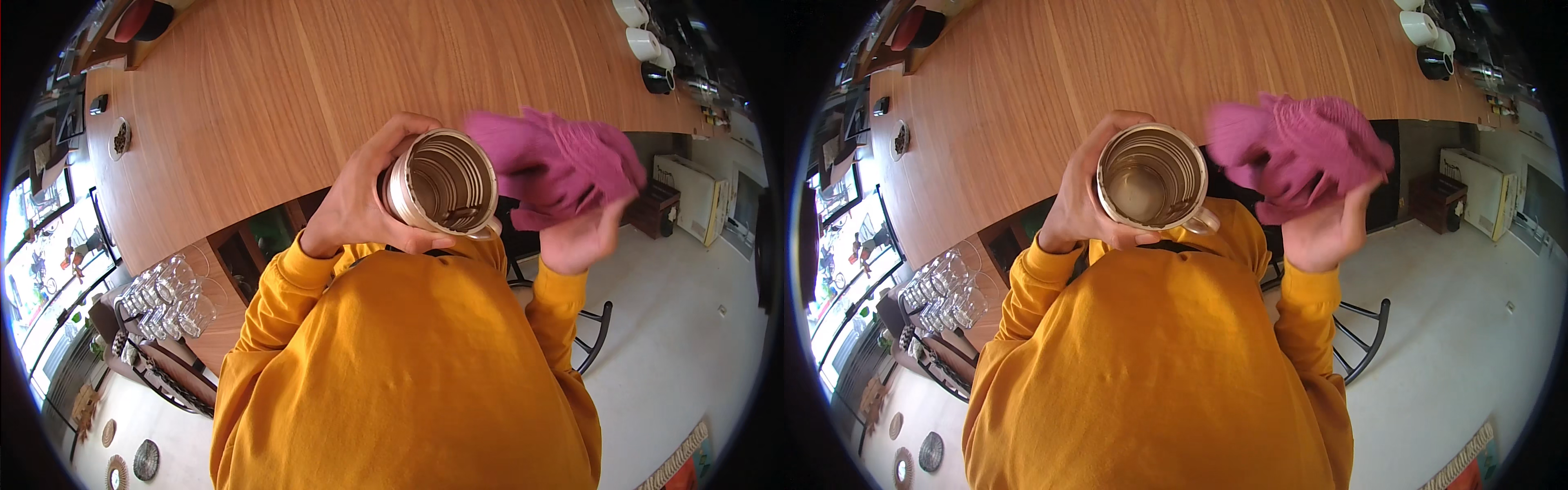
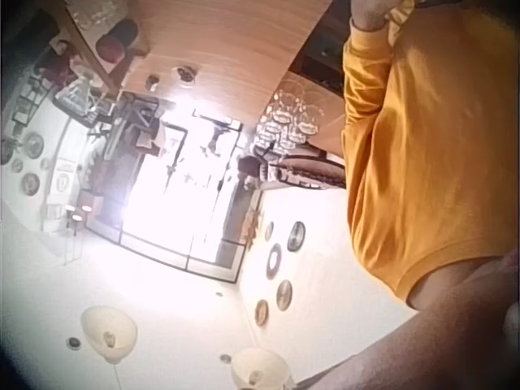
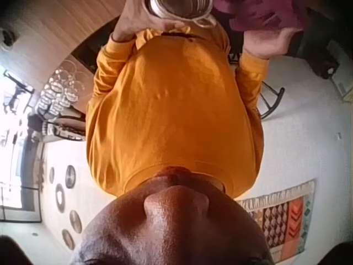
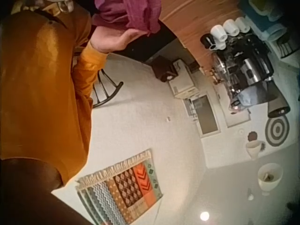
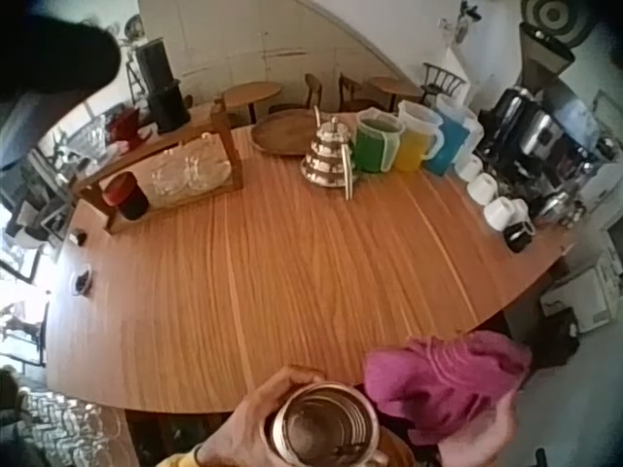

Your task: Clean a metal cup and pour colored drinks from pitchers into glasses on a tray.

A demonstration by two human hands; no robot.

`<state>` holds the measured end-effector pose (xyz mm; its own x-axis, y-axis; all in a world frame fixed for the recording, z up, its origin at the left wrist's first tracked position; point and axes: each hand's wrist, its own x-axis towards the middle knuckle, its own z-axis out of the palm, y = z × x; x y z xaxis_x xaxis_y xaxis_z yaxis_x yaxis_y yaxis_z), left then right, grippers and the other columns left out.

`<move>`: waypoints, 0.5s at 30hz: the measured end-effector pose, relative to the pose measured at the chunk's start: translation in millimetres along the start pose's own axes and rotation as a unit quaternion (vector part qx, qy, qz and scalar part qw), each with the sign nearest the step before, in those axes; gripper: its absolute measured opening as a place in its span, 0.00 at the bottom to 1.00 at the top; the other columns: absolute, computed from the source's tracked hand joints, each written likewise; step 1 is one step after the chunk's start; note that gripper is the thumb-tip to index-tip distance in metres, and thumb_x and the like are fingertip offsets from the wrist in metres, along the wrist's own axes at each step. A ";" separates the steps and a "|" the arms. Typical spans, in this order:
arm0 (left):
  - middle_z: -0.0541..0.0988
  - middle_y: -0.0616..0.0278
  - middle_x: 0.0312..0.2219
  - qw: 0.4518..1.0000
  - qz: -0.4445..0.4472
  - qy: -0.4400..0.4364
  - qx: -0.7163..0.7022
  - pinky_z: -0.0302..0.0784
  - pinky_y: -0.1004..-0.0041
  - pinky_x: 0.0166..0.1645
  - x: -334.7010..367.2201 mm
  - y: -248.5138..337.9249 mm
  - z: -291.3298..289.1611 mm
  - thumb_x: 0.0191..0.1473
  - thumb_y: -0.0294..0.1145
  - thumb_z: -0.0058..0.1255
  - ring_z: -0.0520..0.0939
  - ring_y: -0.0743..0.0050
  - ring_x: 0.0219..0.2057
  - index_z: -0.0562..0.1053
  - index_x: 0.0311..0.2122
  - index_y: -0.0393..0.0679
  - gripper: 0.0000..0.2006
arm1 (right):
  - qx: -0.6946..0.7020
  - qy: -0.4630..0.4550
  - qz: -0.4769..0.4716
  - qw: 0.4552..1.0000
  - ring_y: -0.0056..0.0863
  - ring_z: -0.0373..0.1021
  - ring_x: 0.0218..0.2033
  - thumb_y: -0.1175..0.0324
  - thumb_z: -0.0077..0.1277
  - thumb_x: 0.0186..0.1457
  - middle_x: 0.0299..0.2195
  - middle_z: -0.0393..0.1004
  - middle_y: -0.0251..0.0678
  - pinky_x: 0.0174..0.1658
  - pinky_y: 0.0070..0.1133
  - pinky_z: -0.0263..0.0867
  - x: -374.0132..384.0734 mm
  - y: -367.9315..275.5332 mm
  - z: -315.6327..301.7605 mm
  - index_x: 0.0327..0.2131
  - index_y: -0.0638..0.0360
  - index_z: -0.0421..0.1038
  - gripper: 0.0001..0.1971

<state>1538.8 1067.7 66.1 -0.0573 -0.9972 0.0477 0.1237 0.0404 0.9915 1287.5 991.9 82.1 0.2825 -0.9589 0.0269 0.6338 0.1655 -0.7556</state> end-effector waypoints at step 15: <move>0.75 0.49 0.50 0.985 0.052 -0.019 0.165 0.73 0.62 0.55 -14.8 -3.7 2.0 0.26 0.54 0.75 0.78 0.50 0.51 0.63 0.58 0.39 0.53 | -0.410 -0.307 -0.122 0.850 0.39 0.74 0.45 0.60 0.55 0.57 0.52 0.72 0.51 0.49 0.28 0.71 9.9 18.3 49.2 0.45 0.62 0.76 0.17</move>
<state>1537.3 1082.4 62.0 -0.0998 -0.9837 0.1495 -0.1972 0.1668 0.9661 1337.3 996.8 100.7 0.6969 -0.5992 0.3941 0.0830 -0.4784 -0.8742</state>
